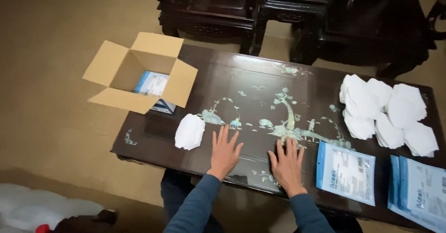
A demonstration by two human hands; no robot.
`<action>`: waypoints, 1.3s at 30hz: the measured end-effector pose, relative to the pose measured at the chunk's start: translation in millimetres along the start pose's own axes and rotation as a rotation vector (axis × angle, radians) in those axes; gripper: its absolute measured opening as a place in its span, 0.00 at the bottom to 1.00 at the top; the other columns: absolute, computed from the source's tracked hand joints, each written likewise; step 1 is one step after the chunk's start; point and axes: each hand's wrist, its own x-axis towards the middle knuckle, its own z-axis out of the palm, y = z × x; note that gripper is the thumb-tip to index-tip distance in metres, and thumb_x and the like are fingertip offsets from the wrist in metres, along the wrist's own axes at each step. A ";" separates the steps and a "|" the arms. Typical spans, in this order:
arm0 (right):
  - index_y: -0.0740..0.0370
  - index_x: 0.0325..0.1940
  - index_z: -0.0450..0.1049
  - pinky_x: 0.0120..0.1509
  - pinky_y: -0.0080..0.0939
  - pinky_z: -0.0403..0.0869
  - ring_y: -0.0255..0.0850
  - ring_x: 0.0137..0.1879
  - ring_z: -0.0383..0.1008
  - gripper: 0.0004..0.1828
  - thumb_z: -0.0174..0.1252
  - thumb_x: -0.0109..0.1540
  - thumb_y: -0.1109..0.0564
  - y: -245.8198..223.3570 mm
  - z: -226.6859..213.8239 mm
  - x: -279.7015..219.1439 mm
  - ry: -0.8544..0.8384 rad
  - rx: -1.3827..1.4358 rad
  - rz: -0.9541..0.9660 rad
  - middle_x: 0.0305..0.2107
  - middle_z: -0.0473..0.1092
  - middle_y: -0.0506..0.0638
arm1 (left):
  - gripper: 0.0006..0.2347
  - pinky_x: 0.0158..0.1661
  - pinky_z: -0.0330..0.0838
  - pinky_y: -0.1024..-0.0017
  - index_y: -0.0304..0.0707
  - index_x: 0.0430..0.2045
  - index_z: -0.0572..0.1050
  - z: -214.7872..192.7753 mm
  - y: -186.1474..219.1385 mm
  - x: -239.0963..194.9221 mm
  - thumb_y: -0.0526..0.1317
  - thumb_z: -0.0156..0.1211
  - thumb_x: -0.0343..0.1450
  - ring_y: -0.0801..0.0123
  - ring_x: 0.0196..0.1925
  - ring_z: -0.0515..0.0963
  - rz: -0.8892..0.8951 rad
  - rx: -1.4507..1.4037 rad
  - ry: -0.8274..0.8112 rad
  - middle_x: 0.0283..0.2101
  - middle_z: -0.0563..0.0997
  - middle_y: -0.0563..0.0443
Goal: Folding face masks and placing them into individual plastic sleeves.
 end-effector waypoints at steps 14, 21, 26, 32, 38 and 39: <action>0.58 0.69 0.67 0.79 0.74 0.48 0.58 0.81 0.48 0.32 0.45 0.68 0.37 -2.1 -7.9 -0.5 0.031 0.025 -0.016 0.73 0.55 0.63 | 0.18 0.43 0.68 0.53 0.37 0.48 0.80 -36.9 -115.0 -10.6 0.49 0.68 0.69 0.49 0.48 0.75 -0.315 -0.132 0.522 0.47 0.76 0.47; 0.58 0.70 0.66 0.79 0.74 0.47 0.57 0.81 0.47 0.32 0.45 0.68 0.38 -4.1 -13.6 0.6 0.004 0.041 -0.002 0.73 0.55 0.61 | 0.34 0.57 0.66 0.50 0.34 0.62 0.71 -49.7 -153.2 -5.0 0.57 0.67 0.65 0.44 0.58 0.72 -0.712 -0.294 0.181 0.55 0.74 0.36; 0.59 0.69 0.67 0.79 0.74 0.47 0.58 0.81 0.49 0.31 0.46 0.68 0.38 -4.9 -14.7 -0.2 0.017 0.045 -0.005 0.72 0.56 0.62 | 0.36 0.56 0.68 0.55 0.33 0.62 0.71 -38.1 -162.0 -8.9 0.54 0.73 0.62 0.48 0.57 0.72 -0.732 -0.326 0.170 0.52 0.73 0.40; 0.57 0.69 0.67 0.78 0.74 0.50 0.57 0.81 0.49 0.31 0.47 0.68 0.38 -6.5 -16.3 0.4 0.022 0.038 -0.005 0.72 0.56 0.60 | 0.31 0.53 0.65 0.54 0.39 0.57 0.77 -33.5 -158.7 -10.1 0.54 0.75 0.61 0.50 0.52 0.72 -0.680 -0.194 0.229 0.47 0.76 0.45; 0.58 0.70 0.66 0.80 0.73 0.47 0.57 0.81 0.49 0.31 0.45 0.68 0.38 -5.6 -15.6 0.2 0.018 0.049 -0.001 0.73 0.55 0.61 | 0.29 0.50 0.67 0.53 0.36 0.61 0.73 -23.8 -152.8 -15.3 0.45 0.72 0.64 0.48 0.48 0.76 -0.518 -0.269 0.371 0.47 0.79 0.41; 0.57 0.70 0.66 0.79 0.73 0.48 0.58 0.80 0.49 0.32 0.46 0.68 0.37 -4.3 -14.1 0.9 0.008 0.036 0.000 0.73 0.55 0.61 | 0.22 0.48 0.66 0.56 0.38 0.54 0.77 -22.2 -150.8 -17.0 0.45 0.72 0.66 0.54 0.44 0.77 -0.464 -0.261 0.446 0.41 0.79 0.45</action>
